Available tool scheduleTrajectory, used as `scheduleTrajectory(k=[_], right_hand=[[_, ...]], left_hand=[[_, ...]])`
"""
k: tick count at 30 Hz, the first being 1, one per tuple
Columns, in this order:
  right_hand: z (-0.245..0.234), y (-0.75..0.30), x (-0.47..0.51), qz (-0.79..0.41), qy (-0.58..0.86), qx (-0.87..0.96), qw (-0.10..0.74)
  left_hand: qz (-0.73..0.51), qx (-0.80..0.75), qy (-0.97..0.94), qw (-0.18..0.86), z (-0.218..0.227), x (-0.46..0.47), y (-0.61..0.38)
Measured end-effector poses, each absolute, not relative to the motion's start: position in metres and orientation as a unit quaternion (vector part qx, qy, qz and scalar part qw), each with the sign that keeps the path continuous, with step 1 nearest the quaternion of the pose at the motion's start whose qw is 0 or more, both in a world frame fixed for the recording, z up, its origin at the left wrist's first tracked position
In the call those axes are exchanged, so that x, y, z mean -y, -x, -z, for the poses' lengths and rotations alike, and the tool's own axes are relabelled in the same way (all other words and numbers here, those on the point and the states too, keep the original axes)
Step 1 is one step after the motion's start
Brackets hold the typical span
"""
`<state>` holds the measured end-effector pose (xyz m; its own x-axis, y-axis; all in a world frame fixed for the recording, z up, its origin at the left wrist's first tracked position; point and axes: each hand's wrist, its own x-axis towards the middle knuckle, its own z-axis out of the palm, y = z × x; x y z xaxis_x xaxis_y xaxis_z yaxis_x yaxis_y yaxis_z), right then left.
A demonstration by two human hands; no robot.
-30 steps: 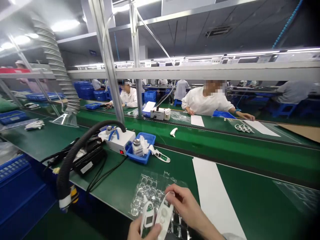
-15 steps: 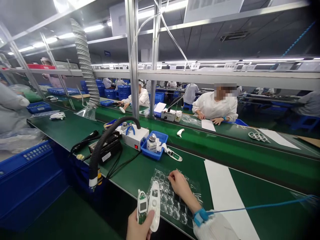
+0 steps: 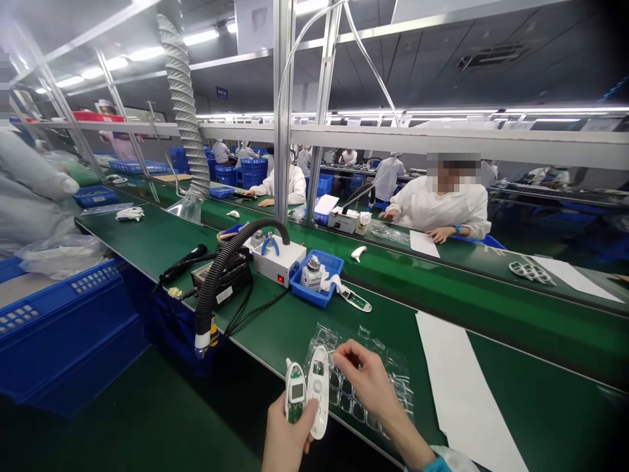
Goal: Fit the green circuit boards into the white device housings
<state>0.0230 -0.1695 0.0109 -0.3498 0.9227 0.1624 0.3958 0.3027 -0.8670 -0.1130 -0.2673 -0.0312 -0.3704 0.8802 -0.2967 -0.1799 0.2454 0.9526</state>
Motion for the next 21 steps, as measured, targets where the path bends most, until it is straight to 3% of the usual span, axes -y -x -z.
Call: scheduleTrajectory(k=[21], right_hand=[[-0.008,-0.009,0.18,-0.405,0.444,0.735,0.316]], left_hand=[[-0.534,-0.638,-0.297,0.468,0.037,0.266,0.112]])
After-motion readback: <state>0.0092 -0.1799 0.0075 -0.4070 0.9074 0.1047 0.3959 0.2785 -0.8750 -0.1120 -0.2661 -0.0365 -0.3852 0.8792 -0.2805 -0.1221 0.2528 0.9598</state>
